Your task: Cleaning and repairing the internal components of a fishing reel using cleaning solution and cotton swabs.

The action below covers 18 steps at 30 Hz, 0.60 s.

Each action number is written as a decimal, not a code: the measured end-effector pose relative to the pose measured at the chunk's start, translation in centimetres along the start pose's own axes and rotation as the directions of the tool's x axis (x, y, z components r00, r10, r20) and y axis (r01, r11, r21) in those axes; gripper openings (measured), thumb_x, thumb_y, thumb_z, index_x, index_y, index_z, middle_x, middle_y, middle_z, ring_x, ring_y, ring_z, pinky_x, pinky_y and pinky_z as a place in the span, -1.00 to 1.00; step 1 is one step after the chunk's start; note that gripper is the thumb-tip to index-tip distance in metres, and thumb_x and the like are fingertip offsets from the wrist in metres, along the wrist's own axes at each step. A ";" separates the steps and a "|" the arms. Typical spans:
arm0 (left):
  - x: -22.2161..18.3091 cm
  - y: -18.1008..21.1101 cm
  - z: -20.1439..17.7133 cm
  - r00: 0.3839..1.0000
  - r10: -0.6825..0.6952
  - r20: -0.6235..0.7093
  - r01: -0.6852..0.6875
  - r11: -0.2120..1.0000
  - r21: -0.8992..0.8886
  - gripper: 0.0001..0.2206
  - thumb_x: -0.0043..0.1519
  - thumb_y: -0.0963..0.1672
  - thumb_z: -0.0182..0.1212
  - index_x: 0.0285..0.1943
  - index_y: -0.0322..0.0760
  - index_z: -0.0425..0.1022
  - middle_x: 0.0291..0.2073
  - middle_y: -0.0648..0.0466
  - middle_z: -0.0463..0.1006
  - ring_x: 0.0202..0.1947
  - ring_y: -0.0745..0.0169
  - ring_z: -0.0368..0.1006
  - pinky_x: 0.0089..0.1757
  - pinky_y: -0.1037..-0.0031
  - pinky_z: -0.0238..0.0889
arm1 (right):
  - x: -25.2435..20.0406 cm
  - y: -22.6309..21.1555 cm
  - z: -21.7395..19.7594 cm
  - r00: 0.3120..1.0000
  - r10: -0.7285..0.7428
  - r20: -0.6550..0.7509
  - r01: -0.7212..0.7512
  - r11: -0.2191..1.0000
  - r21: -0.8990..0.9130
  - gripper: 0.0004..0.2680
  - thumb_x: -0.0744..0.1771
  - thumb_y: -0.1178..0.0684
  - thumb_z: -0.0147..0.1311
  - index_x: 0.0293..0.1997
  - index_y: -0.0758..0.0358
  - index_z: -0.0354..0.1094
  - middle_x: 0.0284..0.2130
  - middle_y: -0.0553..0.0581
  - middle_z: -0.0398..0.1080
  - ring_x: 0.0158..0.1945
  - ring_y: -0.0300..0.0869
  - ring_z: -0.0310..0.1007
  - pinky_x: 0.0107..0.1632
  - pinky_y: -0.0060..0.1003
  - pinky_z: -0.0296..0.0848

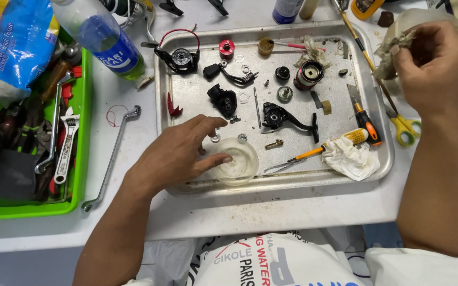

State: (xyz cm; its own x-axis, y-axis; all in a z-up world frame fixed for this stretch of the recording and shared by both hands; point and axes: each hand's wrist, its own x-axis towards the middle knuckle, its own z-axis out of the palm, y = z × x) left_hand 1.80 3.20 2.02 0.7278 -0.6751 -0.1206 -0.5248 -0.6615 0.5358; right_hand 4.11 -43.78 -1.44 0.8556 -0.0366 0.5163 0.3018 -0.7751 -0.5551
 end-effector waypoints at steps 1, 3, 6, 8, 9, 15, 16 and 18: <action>0.0 -0.1 0.1 1.000 -0.001 0.000 0.001 1.000 -0.001 -0.45 0.25 0.10 0.22 0.35 -0.15 0.32 0.09 -0.02 0.51 -0.35 0.04 0.57 -0.23 0.15 0.38 | 0.1 -0.7 0.0 1.000 0.000 0.002 0.000 1.000 0.001 -0.87 0.54 0.44 0.25 0.17 0.58 0.35 -0.11 0.32 0.43 -0.09 -0.07 0.42 -0.07 -0.27 0.44; 0.0 -0.2 0.3 0.993 0.074 -0.092 -0.071 0.997 0.037 -0.56 0.28 0.07 0.21 0.25 -0.19 0.40 -0.04 -0.01 0.57 -0.26 0.04 0.57 -0.29 0.19 0.41 | 0.2 -2.0 -0.1 0.999 0.031 -0.023 -0.031 0.999 -0.016 -0.86 0.55 0.46 0.24 0.15 0.54 0.31 -0.10 0.34 0.42 -0.10 -0.06 0.42 -0.12 -0.27 0.46; -0.2 -0.3 0.5 0.949 0.192 -0.250 -0.182 0.981 0.061 -0.68 0.30 0.00 0.26 0.11 -0.22 0.48 -0.21 0.04 0.59 -0.35 0.13 0.54 -0.35 0.26 0.38 | 0.2 -1.0 -0.3 0.991 -0.016 -0.135 0.014 1.000 -0.015 -0.84 0.54 0.48 0.12 0.20 0.51 0.21 -0.04 0.38 0.34 -0.02 0.04 0.37 0.04 -0.13 0.43; 0.0 -0.5 0.6 0.930 0.220 -0.296 -0.209 0.976 0.069 -0.75 0.31 -0.02 0.26 0.02 -0.22 0.49 -0.29 0.06 0.54 -0.38 0.12 0.49 -0.35 0.28 0.34 | 0.2 0.3 -0.7 0.978 -0.105 -0.178 0.084 0.989 -0.119 -0.87 0.55 0.48 0.08 0.22 0.56 0.23 -0.03 0.44 0.36 -0.01 0.11 0.42 0.05 -0.08 0.45; 0.0 -0.6 0.7 0.908 0.244 -0.341 -0.232 0.970 0.077 -0.81 0.32 -0.05 0.27 -0.06 -0.22 0.50 -0.37 0.08 0.50 -0.41 0.11 0.43 -0.35 0.29 0.29 | 0.4 1.0 -0.8 0.958 -0.199 -0.206 0.153 0.964 -0.218 -0.89 0.56 0.47 0.05 0.23 0.62 0.25 -0.03 0.51 0.38 0.00 0.19 0.46 0.06 -0.02 0.47; 0.4 -0.8 0.6 0.849 0.262 -0.458 -0.294 0.956 0.002 -0.91 0.35 -0.19 0.20 -0.21 -0.32 0.47 -0.36 0.01 0.56 -0.38 0.07 0.46 -0.30 0.32 0.31 | -0.1 4.2 -1.8 0.985 -0.077 -0.151 -0.009 0.866 -0.501 -0.80 0.47 0.37 0.21 0.26 0.53 0.39 -0.09 0.30 0.45 -0.05 0.08 0.48 -0.06 -0.05 0.43; 0.5 -0.9 0.6 0.851 0.258 -0.457 -0.291 0.957 0.000 -0.91 0.35 -0.19 0.20 -0.21 -0.32 0.47 -0.36 0.01 0.56 -0.38 0.07 0.46 -0.30 0.32 0.31 | 0.2 2.5 -1.7 0.986 -0.076 -0.149 -0.009 0.867 -0.499 -0.80 0.47 0.37 0.21 0.26 0.53 0.39 -0.09 0.30 0.45 -0.05 0.08 0.48 -0.06 -0.05 0.43; 0.5 -1.3 0.6 0.839 0.240 -0.488 -0.289 0.957 -0.027 -0.91 0.30 -0.26 0.23 -0.06 -0.35 0.48 -0.29 -0.02 0.57 -0.31 0.05 0.49 -0.22 0.30 0.36 | 1.0 -0.9 -1.4 0.986 0.099 -0.134 -0.146 0.902 -0.407 -0.69 0.46 0.43 0.23 0.33 0.62 0.19 0.09 0.59 0.35 0.13 0.36 0.39 0.10 0.13 0.39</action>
State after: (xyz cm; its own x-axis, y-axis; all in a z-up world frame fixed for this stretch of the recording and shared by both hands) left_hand 2.57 3.47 0.75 0.7004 -0.5656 0.4353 -0.7007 -0.4288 0.5702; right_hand 4.12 -44.01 0.43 0.8174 -0.1975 0.5411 -0.0240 -0.9502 -0.3107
